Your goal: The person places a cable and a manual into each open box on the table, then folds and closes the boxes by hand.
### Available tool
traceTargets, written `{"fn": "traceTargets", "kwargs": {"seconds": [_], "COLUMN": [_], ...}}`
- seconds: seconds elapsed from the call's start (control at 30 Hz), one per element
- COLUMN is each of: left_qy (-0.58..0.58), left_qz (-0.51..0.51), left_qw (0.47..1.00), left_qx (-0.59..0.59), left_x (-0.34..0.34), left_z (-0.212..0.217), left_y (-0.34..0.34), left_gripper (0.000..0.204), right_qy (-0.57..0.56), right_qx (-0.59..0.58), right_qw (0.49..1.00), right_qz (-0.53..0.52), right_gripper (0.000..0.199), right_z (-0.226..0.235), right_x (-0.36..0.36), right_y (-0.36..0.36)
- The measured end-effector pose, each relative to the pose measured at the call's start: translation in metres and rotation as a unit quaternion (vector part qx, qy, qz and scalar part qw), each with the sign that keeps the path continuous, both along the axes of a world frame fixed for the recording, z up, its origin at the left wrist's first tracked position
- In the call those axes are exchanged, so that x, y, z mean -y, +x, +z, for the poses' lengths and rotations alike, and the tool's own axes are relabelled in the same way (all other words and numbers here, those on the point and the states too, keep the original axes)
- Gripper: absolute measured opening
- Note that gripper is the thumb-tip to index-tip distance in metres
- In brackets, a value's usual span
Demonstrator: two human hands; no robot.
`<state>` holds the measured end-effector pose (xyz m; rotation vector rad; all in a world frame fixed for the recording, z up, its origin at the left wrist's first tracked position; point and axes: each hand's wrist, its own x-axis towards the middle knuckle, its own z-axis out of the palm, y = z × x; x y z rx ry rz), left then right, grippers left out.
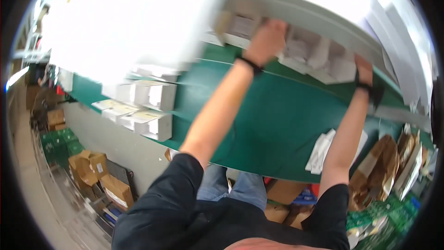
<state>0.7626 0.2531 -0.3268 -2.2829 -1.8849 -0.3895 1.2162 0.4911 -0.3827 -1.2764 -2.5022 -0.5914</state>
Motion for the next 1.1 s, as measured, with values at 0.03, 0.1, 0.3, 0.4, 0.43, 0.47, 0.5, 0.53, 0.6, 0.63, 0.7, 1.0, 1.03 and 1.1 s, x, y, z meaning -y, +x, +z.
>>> {"fn": "traceTargets", "kwargs": {"seconds": [0.03,0.1,0.3,0.4,0.43,0.47,0.5,0.53,0.6,0.63,0.7,1.0,1.03,1.1], "left_qy": [0.103,-0.007,0.165,0.283,0.269,0.25,0.257,0.206,0.106,0.117,0.099,0.093,0.089,0.078], "left_qz": [-0.033,0.035,0.365,0.526,0.539,0.545,0.547,0.532,0.496,0.508,0.526,0.502,0.485,0.445], "left_qw": [0.906,0.853,0.768,0.689,0.734,0.771,0.764,0.796,0.846,0.835,0.813,0.814,0.823,0.844], "left_qx": [0.409,0.52,0.499,0.41,0.314,0.214,0.229,0.206,0.166,0.176,0.229,0.277,0.281,0.289], "left_x": [0.065,0.201,0.458,0.532,0.529,0.531,0.536,0.542,0.551,0.556,0.548,0.559,0.562,0.572], "left_z": [0.004,0.05,0.069,0.049,0.057,0.06,0.053,0.046,0.032,0.022,-0.012,-0.003,-0.004,-0.008], "left_y": [-0.02,-0.039,-0.062,-0.126,-0.147,-0.165,-0.177,-0.187,-0.19,-0.189,-0.197,-0.211,-0.212,-0.212], "left_gripper": [0.031,0.03,0.014,0.02,0.025,0.031,0.031,0.034,0.04,0.04,0.044,0.05,0.051,0.053], "right_qy": [-0.042,-0.093,-0.25,-0.254,-0.234,-0.226,-0.215,-0.246,-0.31,-0.344,-0.293,-0.319,-0.327,-0.345], "right_qx": [-0.073,-0.178,-0.378,-0.365,-0.362,-0.336,-0.306,-0.269,-0.161,-0.097,-0.064,-0.001,-0.009,-0.028], "right_qw": [0.995,0.967,0.884,0.847,0.845,0.85,0.856,0.856,0.865,0.866,0.87,0.845,0.842,0.838], "right_qz": [-0.048,-0.158,0.116,0.292,0.315,0.338,0.358,0.366,0.361,0.351,0.391,0.43,0.429,0.422], "right_gripper": [0.037,0.034,0.024,0.034,0.037,0.04,0.044,0.047,0.051,0.052,0.048,0.029,0.029,0.029], "right_z": [-0.021,0.048,0.098,0.111,0.128,0.146,0.162,0.167,0.17,0.159,0.127,0.152,0.148,0.138], "right_x": [0.059,0.18,0.408,0.441,0.438,0.431,0.423,0.419,0.419,0.425,0.413,0.44,0.438,0.438], "right_y": [-0.071,-0.177,-0.353,-0.468,-0.501,-0.536,-0.569,-0.609,-0.689,-0.723,-0.754,-0.735,-0.72,-0.684]}}
